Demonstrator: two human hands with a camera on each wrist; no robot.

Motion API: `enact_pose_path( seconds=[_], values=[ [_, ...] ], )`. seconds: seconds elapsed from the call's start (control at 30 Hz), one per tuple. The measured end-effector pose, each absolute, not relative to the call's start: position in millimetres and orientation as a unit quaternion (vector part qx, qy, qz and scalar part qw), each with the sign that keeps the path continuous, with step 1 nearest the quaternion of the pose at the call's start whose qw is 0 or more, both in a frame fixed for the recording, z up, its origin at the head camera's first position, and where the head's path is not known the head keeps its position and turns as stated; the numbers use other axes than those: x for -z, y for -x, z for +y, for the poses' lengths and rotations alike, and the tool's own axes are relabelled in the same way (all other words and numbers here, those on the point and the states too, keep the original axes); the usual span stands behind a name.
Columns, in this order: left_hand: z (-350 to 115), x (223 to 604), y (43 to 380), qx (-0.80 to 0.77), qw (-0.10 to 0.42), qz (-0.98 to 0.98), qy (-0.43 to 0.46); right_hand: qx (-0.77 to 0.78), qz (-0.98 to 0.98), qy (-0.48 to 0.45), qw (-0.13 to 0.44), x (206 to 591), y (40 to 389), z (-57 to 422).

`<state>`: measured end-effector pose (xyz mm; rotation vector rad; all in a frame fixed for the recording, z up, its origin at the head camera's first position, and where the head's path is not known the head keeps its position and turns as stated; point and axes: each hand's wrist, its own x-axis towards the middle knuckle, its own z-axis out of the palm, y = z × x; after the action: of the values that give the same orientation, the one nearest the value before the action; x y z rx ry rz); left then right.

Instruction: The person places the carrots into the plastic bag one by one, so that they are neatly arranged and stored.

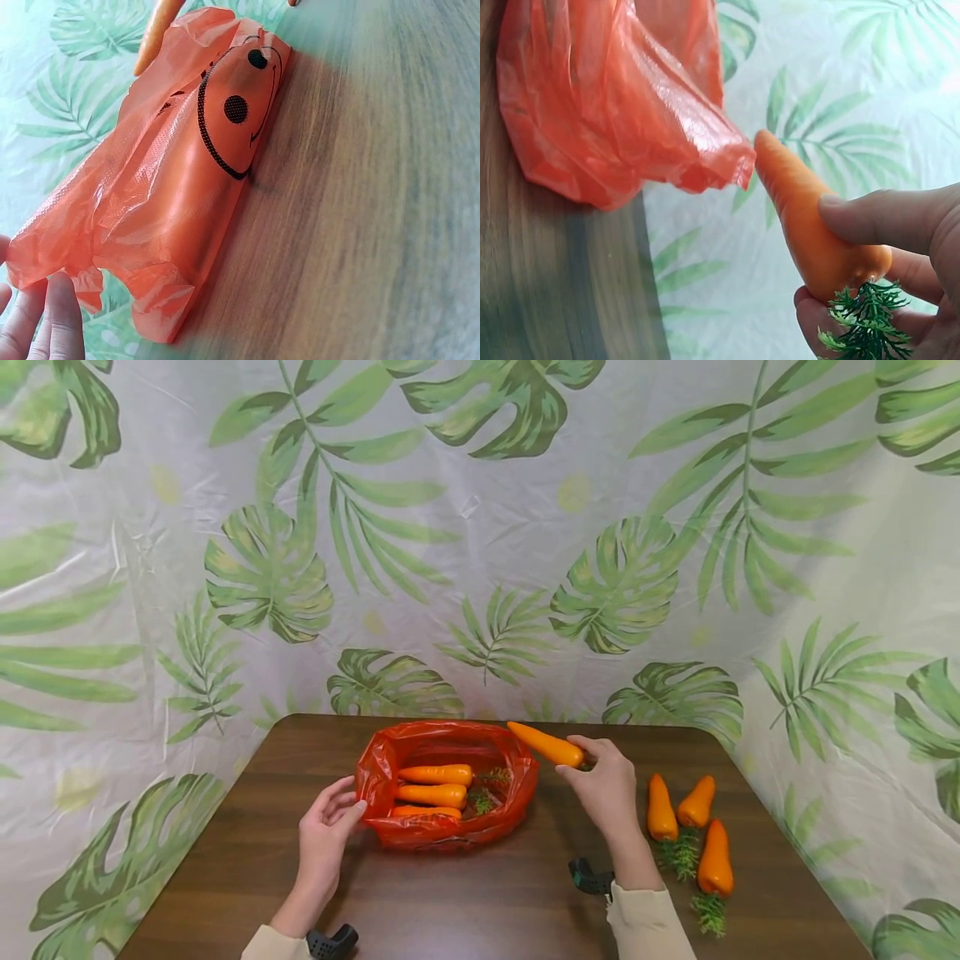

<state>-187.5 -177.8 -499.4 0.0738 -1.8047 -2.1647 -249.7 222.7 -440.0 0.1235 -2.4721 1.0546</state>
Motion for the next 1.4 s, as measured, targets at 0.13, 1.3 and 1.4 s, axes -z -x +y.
enact_pose_path(
  seconds=[0.13,1.3,1.4],
  values=[
    [-177.9,498.9,186.6,0.757,0.157,-0.633,-0.028,-0.379,-0.897,-0.051,0.224,439.9,250.5,217.8],
    [-176.7,504.7,190.8,0.754,0.164,-0.635,-0.029,-0.385,-0.895,-0.133,0.184,412.2,250.4,140.6],
    [-174.8,496.6,186.0,0.754,0.157,-0.637,-0.032,-0.369,-0.899,-0.146,0.187,411.3,252.4,133.8]
  ],
)
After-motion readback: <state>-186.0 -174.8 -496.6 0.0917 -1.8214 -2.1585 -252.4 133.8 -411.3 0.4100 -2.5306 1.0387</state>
